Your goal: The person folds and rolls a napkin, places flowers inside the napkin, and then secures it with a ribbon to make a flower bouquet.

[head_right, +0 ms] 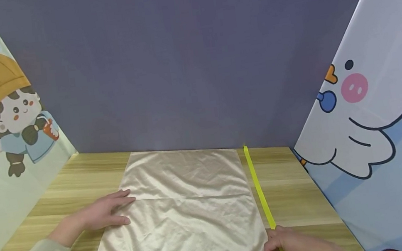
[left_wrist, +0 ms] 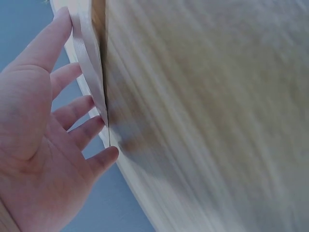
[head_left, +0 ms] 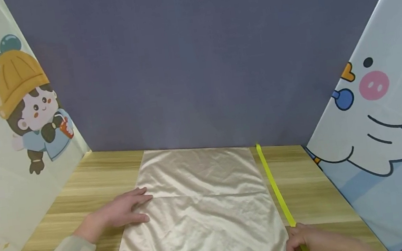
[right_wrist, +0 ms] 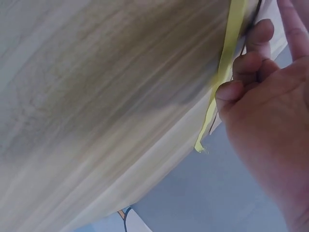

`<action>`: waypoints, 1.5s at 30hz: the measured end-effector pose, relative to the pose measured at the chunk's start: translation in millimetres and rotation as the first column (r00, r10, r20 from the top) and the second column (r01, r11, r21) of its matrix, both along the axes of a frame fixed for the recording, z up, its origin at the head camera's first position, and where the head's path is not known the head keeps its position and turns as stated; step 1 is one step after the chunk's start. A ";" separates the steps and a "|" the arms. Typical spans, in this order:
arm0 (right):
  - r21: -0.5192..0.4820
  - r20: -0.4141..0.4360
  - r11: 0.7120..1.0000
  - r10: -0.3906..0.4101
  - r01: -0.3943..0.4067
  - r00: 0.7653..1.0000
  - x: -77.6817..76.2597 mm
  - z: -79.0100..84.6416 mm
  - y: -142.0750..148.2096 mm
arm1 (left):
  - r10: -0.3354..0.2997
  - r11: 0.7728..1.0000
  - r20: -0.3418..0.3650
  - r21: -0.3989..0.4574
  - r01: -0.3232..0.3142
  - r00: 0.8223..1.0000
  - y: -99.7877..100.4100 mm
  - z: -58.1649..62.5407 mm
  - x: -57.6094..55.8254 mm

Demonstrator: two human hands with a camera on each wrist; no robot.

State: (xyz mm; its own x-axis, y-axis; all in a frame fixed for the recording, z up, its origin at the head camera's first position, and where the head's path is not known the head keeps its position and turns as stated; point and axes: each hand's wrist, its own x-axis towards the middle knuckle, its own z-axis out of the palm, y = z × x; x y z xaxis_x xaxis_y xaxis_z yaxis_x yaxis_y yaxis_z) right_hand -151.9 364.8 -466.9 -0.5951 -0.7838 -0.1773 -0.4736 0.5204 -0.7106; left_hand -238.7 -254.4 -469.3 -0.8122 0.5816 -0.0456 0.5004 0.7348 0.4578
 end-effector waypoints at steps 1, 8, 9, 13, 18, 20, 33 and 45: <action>0.004 -0.005 1.000 0.003 -0.002 1.000 0.2 -0.6 0.1 | -0.001 1.000 -0.001 0.000 0.001 1.000 0.0 0.1 -0.1; 0.052 -0.080 0.999 0.005 -0.001 0.997 -2.3 -1.7 -1.8 | 0.000 1.000 0.012 0.006 0.000 1.000 -0.6 -0.5 -1.0; 0.055 -0.093 0.998 0.006 -0.001 0.996 -2.9 -1.3 -2.8 | 0.001 1.000 0.015 0.007 -0.001 1.000 -0.6 -0.6 -1.1; 0.040 -0.066 0.999 -0.014 0.017 0.998 -5.7 -0.2 -7.8 | 0.006 1.000 0.031 0.014 -0.006 1.000 -0.4 -0.4 -0.6; -0.041 0.098 0.998 -0.050 0.054 0.994 -14.8 5.8 -11.5 | 0.014 1.000 0.032 0.017 -0.015 0.999 -0.2 -0.4 0.0; -0.062 0.135 0.996 -0.052 0.061 0.990 -20.9 10.4 -12.8 | 0.017 1.000 0.023 0.017 -0.018 1.000 -0.4 -0.6 -0.1; -0.175 0.172 0.984 0.019 0.012 0.985 -53.7 40.0 -34.5 | 0.028 0.999 0.010 0.019 -0.028 1.000 -0.8 0.0 2.3; -0.221 0.129 0.975 -0.006 0.035 0.992 -76.3 58.9 -56.5 | 0.016 1.000 0.010 0.010 -0.016 1.000 -0.1 -0.4 1.3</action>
